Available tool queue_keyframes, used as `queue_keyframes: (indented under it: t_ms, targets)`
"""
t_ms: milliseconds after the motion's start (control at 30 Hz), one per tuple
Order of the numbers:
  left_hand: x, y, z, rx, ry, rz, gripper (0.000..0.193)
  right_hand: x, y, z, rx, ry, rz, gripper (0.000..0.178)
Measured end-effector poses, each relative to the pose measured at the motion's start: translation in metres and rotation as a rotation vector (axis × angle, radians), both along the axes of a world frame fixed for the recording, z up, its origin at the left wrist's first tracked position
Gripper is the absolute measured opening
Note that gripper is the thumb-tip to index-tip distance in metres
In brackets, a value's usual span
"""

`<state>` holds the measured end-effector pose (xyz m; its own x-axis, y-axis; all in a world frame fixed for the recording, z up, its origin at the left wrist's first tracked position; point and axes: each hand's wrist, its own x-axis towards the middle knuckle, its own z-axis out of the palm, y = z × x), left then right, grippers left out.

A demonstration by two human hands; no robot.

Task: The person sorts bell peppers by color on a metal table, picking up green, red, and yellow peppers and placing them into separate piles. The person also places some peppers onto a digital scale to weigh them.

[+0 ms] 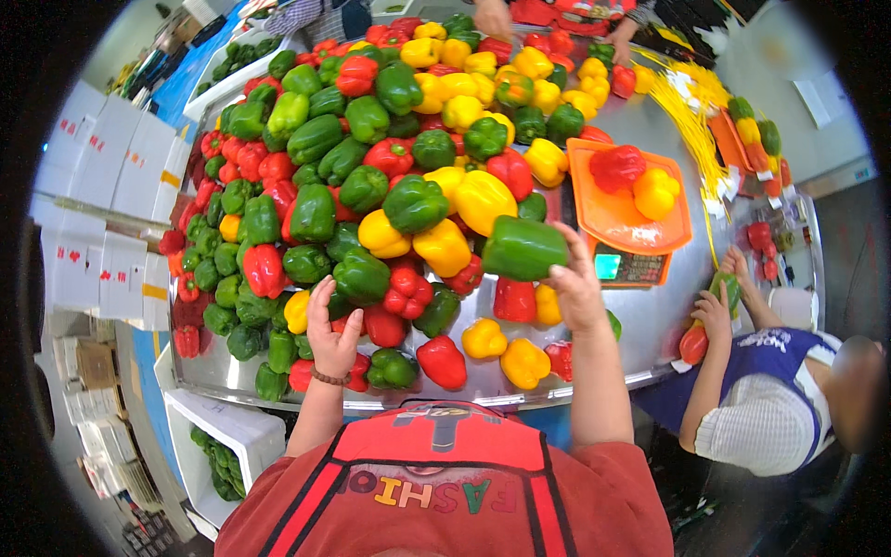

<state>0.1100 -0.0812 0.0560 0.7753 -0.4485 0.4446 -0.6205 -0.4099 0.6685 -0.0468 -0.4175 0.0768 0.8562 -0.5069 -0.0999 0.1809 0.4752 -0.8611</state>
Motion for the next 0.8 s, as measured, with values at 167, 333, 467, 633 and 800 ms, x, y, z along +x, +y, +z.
queue_keyframes:
  t_ms: [167, 333, 467, 633, 800]
  targets:
    - [0.004, -0.021, 0.006, -0.031, -0.032, -0.051, 0.056, -0.046, -0.085, -0.003, -0.652, 0.172, -0.383, 0.069]
    - [0.002, -0.043, 0.011, -0.047, -0.091, -0.096, 0.05, -0.027, -0.149, 0.02, -1.29, 0.678, -0.565, 0.063]
    - [-0.001, -0.052, 0.009, -0.039, -0.11, -0.116, 0.049, -0.029, -0.161, -0.008, -1.294, 0.658, -0.621, 0.066]
    - [0.001, -0.042, 0.009, -0.036, -0.111, -0.097, 0.048, -0.093, -0.108, -0.036, -0.906, 0.593, -0.75, 0.058]
    - [0.008, -0.037, 0.007, -0.012, -0.11, -0.07, 0.046, -0.17, -0.055, -0.088, -0.744, 0.819, -0.686, 0.04]
